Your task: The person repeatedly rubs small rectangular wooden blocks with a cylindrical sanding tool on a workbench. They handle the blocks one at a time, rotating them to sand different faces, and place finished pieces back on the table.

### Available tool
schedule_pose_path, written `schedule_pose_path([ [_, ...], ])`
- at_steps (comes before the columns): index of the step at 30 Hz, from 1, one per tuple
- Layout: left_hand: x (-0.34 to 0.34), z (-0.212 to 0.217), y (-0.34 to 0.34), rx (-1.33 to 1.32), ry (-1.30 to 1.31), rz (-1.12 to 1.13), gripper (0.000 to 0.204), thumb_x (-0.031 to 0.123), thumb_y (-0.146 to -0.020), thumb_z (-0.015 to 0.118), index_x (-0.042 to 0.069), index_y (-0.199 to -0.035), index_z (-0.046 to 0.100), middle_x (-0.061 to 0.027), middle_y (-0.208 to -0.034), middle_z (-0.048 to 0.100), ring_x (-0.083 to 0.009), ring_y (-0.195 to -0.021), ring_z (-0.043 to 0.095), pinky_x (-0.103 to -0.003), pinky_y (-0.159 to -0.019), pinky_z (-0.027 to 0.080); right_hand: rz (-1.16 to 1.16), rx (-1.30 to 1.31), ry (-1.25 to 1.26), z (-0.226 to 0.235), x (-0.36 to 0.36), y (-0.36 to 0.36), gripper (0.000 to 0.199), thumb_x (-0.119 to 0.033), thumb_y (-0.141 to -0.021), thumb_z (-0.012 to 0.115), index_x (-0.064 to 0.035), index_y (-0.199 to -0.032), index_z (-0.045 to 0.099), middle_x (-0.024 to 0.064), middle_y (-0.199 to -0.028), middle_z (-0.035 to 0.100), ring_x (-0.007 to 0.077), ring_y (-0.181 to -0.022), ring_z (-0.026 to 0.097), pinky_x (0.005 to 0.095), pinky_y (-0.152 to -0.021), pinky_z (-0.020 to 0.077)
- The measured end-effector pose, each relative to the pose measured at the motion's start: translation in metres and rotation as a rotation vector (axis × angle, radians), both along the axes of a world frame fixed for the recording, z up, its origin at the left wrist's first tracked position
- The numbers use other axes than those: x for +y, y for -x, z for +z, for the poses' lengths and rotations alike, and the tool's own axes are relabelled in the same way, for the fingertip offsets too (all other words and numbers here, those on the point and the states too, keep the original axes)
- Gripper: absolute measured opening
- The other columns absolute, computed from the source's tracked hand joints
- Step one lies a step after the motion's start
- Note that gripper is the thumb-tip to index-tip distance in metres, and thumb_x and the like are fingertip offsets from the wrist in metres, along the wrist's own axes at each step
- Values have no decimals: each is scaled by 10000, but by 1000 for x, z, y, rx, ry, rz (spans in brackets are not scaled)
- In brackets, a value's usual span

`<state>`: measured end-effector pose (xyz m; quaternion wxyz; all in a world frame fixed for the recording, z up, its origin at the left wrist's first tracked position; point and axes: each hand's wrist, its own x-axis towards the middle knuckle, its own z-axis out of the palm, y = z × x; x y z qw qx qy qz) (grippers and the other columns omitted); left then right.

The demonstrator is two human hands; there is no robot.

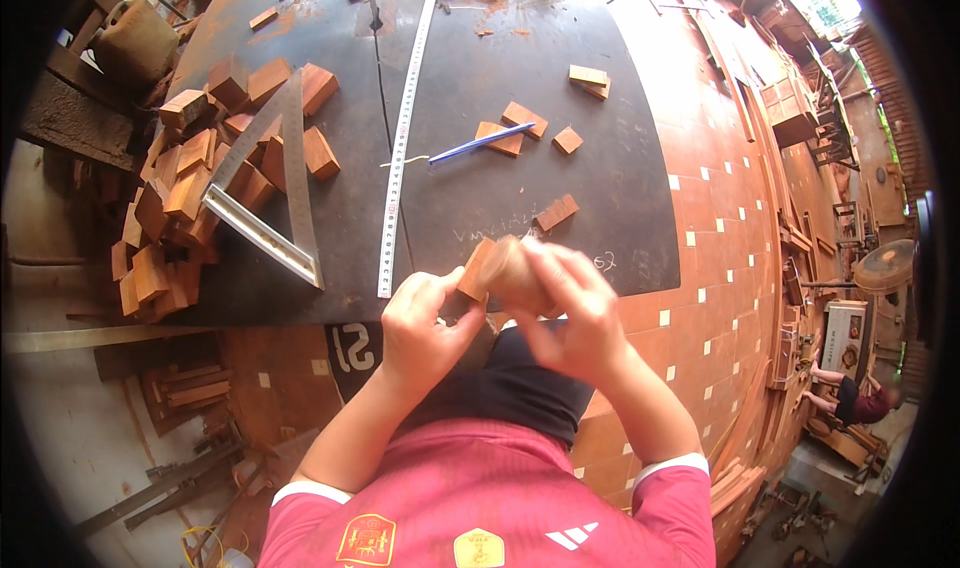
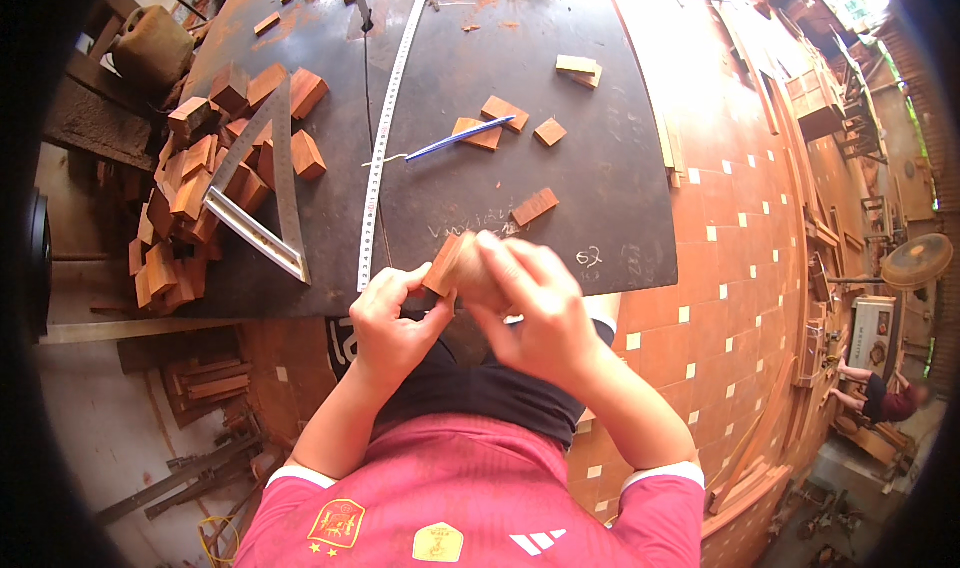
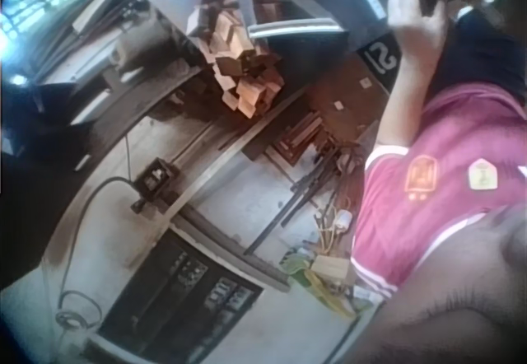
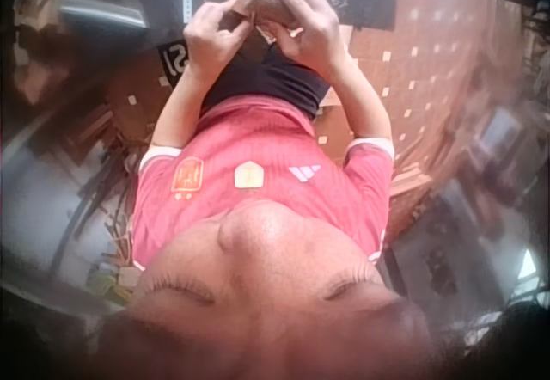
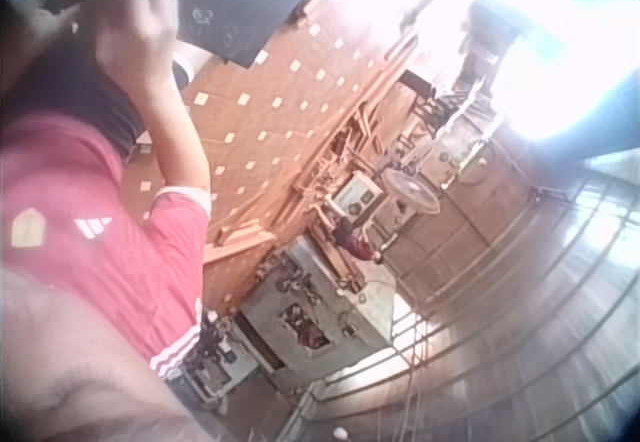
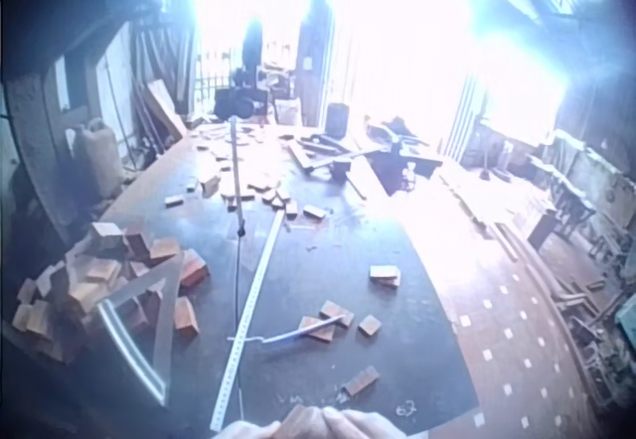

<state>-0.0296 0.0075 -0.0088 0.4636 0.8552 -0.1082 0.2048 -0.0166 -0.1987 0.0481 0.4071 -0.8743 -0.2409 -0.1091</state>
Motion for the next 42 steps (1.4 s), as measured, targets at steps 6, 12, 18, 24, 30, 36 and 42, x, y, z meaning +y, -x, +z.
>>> schedule_pose_path([
  [6,0,0,-2,-12,-24,9,365,48,-732,924,22,-1069,789,-94,-806,710,-230,-688,686,-354,-657,565,-125,-33,87,-6,-16,-21,671,-44,-780,888,37,-1403,652,265,-1243,716,439,-1122,704,480,-968,591],
  [12,-2,-1,-1,7,9,19,352,48,-732,929,10,-1052,789,-94,-803,713,-224,-685,694,-347,-653,568,-356,99,-80,-17,-35,-17,643,-68,-823,881,40,-1417,660,256,-1245,745,378,-1167,748,424,-1030,573],
  [18,-2,-2,0,5,4,26,353,47,-735,927,7,-1057,790,-98,-814,722,-222,-689,699,-344,-654,572,-283,76,-78,-11,-30,-2,682,-55,-804,892,39,-1432,643,261,-1289,728,387,-1194,738,427,-1043,571],
  [24,-1,1,1,26,23,10,348,47,-748,921,12,-1070,793,-100,-822,725,-220,-708,707,-341,-667,577,-69,69,-57,-4,-1,13,738,-49,-777,905,23,-1456,626,251,-1282,710,422,-1202,703,471,-1018,582],
  [30,-2,1,0,1,27,1,343,47,-758,911,16,-1078,791,-98,-832,727,-226,-712,710,-341,-677,578,-63,43,-41,0,4,2,693,-44,-771,904,27,-1415,656,247,-1252,721,414,-1118,741,440,-965,602],
  [36,-2,2,-1,-18,10,11,343,54,-754,913,22,-1073,789,-99,-834,727,-235,-720,713,-345,-676,577,-83,35,-65,-7,-2,-7,711,-65,-771,911,21,-1428,652,252,-1257,720,415,-1133,738,448,-948,614],
  [42,0,0,1,6,32,-12,349,53,-745,913,21,-1069,788,-102,-844,730,-237,-732,719,-351,-674,579,25,24,-14,1,5,10,731,-49,-769,898,32,-1444,628,263,-1241,707,435,-1081,716,484,-958,598],
])
